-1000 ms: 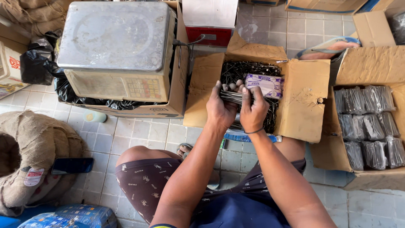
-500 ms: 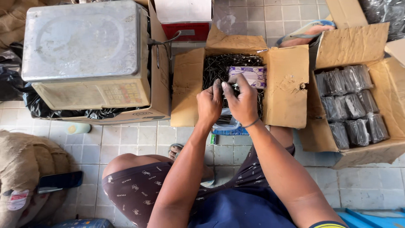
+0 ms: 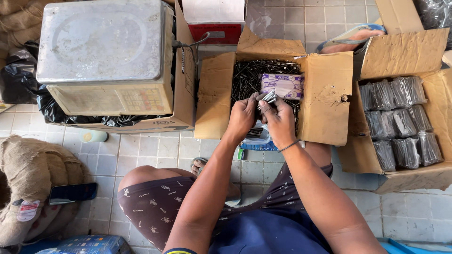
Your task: The person takes nails from a large cardboard box and places them into a small plastic bag. After adding nails, the person places the plastic bag on a digital scale to check the weight and then seals the bag.
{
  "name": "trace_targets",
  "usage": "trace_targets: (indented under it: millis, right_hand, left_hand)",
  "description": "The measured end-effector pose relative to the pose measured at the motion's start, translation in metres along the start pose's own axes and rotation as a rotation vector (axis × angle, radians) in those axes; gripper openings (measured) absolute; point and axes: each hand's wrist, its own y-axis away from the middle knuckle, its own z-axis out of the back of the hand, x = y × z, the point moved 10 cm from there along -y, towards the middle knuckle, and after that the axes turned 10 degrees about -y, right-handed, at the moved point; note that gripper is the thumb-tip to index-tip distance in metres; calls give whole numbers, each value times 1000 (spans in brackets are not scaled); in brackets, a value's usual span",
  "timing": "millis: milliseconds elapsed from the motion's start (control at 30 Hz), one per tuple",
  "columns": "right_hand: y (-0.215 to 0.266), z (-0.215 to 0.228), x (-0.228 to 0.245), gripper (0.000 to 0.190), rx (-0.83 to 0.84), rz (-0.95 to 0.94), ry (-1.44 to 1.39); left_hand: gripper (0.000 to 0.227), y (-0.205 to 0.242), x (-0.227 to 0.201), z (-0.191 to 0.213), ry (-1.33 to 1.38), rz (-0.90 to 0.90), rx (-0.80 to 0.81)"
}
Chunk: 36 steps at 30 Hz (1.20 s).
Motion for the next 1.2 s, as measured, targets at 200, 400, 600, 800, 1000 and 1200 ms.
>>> trace_targets:
  millis: [200, 400, 600, 800, 1000, 1200]
  right_hand:
    - [-1, -1, 5, 13, 8, -5, -123]
    - [2, 2, 29, 23, 47, 153, 341]
    - [7, -12, 32, 15, 89, 141, 285]
    - [13, -4, 16, 13, 34, 21, 75]
    - [20, 10, 0, 8, 179, -55, -28]
    - [31, -7, -32, 21, 446, -190, 248]
  left_hand:
    - [59, -3, 9, 7, 70, 26, -17]
    - [45, -8, 20, 2, 61, 50, -21]
    - [31, -8, 18, 23, -332, 43, -79]
    - [33, 1, 3, 10, -370, -24, 36]
    - [45, -1, -6, 57, -609, 5, -60]
    - [73, 7, 42, 56, -1206, 167, 251]
